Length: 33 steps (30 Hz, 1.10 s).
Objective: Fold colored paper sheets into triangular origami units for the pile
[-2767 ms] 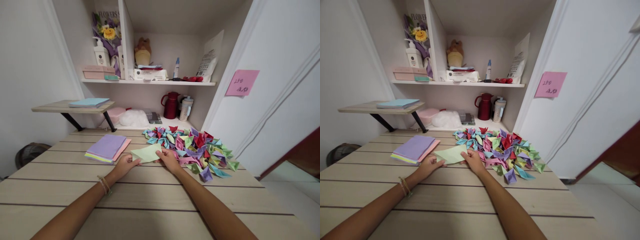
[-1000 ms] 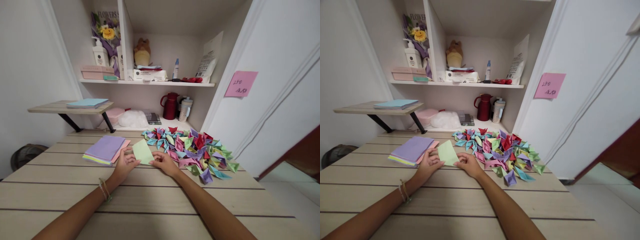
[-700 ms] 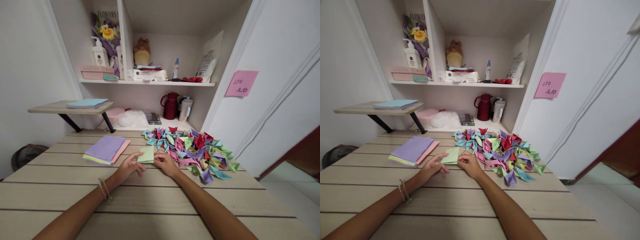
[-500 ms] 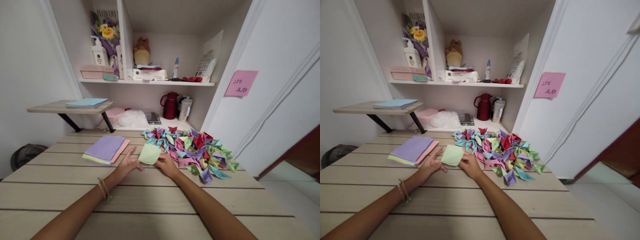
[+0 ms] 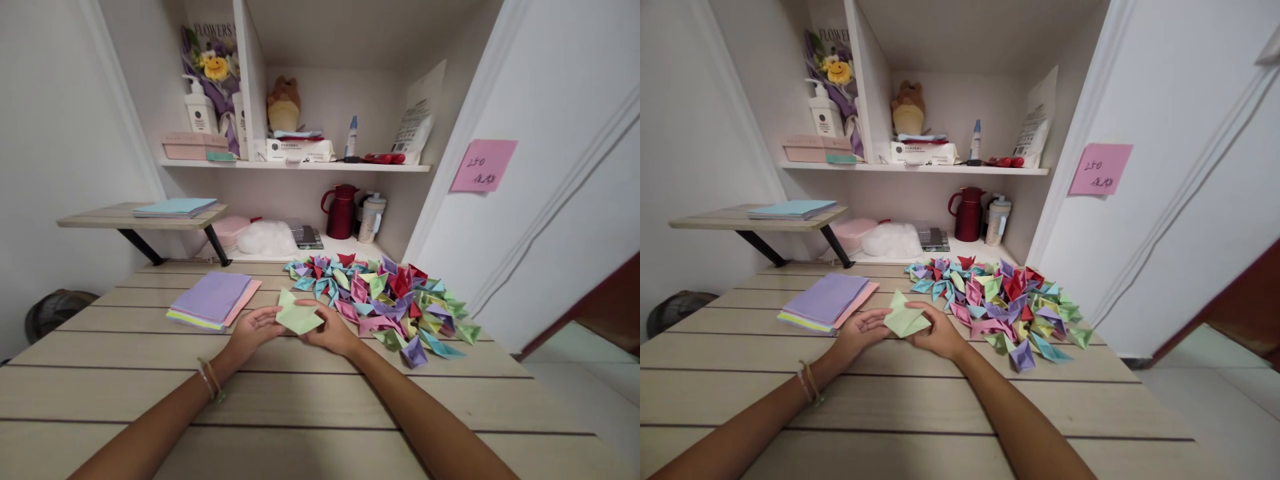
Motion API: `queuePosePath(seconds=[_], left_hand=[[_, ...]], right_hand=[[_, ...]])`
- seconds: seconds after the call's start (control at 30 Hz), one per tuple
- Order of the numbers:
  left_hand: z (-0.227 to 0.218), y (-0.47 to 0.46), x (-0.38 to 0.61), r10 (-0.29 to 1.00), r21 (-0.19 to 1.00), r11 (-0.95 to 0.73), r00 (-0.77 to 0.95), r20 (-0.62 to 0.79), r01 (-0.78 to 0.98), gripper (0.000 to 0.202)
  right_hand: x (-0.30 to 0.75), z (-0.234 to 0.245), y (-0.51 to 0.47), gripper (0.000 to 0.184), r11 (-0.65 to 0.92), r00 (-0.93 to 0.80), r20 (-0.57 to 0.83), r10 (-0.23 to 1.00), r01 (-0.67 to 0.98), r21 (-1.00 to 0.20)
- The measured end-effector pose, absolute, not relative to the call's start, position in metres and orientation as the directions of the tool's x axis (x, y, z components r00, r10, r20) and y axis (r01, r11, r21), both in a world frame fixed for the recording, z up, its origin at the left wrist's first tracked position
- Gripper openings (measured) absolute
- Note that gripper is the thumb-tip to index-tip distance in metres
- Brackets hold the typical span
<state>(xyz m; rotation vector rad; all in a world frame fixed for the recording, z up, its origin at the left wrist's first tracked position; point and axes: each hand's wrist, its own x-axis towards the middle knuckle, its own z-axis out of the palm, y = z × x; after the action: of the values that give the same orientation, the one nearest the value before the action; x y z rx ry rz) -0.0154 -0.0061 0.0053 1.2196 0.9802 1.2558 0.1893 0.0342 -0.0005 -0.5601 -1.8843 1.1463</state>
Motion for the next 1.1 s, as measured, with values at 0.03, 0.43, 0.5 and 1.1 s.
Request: queuePosePath(seconds=[0.03,0.43,0.5,1.1], left_hand=[[0.005,-0.006,-0.015,0.99,0.986,-0.08,0.1,0.096,-0.149,0.046],[0.001,-0.006,-0.013,0.995,0.994,-0.076,0.054,0.08,-0.078,0.046],[0.003,-0.007,-0.013,0.997,0.992,-0.073,0.022,0.076,-0.104,0.045],[0.004,-0.01,-0.011,0.996,0.997,-0.069,-0.054,0.071,0.035,0.031]], right_hand=[[0.19,0.0,0.034,0.061,0.494,-0.553,0.43,0.713,-0.038,-0.869],[0.189,-0.008,0.042,0.026,0.476,-0.508,0.432,0.745,-0.05,-0.878],[0.189,-0.007,0.04,0.033,0.455,-0.51,0.423,0.749,-0.067,-0.888],[0.19,-0.009,0.045,0.027,0.301,-0.378,0.269,0.886,0.028,-0.953]])
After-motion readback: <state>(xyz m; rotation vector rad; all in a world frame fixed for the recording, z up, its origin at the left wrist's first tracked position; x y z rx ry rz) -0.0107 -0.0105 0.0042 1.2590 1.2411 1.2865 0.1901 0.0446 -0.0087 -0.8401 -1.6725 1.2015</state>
